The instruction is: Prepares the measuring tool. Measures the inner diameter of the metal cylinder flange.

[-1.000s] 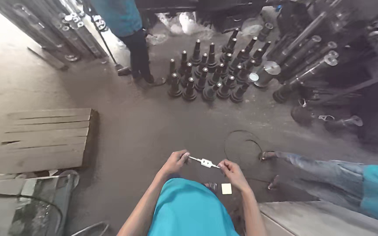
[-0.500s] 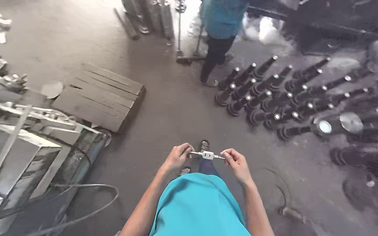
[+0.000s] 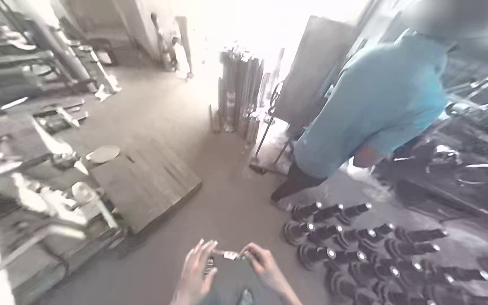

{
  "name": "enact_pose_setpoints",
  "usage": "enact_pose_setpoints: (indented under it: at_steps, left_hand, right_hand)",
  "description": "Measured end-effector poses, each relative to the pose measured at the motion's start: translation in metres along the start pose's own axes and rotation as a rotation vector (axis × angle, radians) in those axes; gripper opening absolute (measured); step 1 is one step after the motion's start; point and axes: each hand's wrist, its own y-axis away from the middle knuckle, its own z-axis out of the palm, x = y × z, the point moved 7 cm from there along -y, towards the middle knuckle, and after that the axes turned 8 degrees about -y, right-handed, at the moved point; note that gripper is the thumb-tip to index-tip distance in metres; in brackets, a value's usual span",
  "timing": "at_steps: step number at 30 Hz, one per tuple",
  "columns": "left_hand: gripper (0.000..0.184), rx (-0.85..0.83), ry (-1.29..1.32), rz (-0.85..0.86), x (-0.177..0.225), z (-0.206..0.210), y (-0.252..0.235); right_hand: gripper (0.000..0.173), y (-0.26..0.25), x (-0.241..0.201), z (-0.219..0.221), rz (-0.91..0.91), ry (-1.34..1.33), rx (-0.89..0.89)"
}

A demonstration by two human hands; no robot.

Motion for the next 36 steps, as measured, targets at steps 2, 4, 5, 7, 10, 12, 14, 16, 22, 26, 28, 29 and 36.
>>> enact_pose_setpoints:
  at_steps: [2,4,5,7,10,12,14,16,22,26,28,29,36]
  left_hand:
    - [0.046,-0.049,0.048,0.028,0.000,0.014,-0.036]
    - [0.025,-0.077,0.132,0.039,-0.012,0.020,-0.075]
    - [0.025,-0.119,0.191,0.051,-0.024,0.022,-0.098]
    - [0.027,-0.216,0.289,0.046,-0.057,0.021,-0.138]
    - [0.028,-0.286,0.367,-0.022,-0.111,0.023,-0.200]
    - [0.030,-0.362,0.352,-0.111,-0.153,0.023,-0.247]
    - [0.029,-0.416,0.343,-0.199,-0.185,0.019,-0.291]
    - [0.033,-0.454,0.412,-0.270,-0.205,0.016,-0.333]
    - [0.031,-0.501,0.737,-0.375,-0.251,0.037,-0.456]
    - [0.034,-0.280,1.096,-0.501,-0.262,0.049,-0.552]
    - [0.036,-0.123,1.192,-0.581,-0.257,0.035,-0.598]
    - [0.037,-0.045,1.254,-0.606,-0.250,0.026,-0.624]
    - [0.051,0.226,1.488,-0.503,-0.265,-0.061,-0.805]
  right_hand:
    - [0.025,-0.048,-0.005,0.005,0.034,-0.007,-0.077]
    - [0.027,-0.094,-0.007,0.006,0.052,-0.027,-0.096]
    - [0.028,-0.118,-0.009,0.004,0.068,-0.035,-0.086]
    - [0.029,-0.163,-0.009,0.002,0.096,-0.077,-0.048]
    - [0.033,-0.219,-0.017,-0.001,0.155,-0.149,-0.009]
    - [0.047,-0.259,-0.025,-0.008,0.142,-0.141,-0.011]
    - [0.051,-0.293,-0.028,-0.024,0.108,-0.176,0.021]
    - [0.044,-0.320,-0.017,-0.045,0.126,-0.214,0.065]
    - [0.033,-0.430,0.047,-0.109,0.264,-0.222,0.064]
    - [0.034,-0.560,0.086,-0.147,0.334,-0.117,-0.163]
    - [0.038,-0.619,0.071,-0.153,0.336,-0.068,-0.372]
    - [0.040,-0.645,0.052,-0.160,0.323,-0.068,-0.478]
    - [0.029,-0.841,-0.038,-0.187,0.252,-0.552,-0.854]
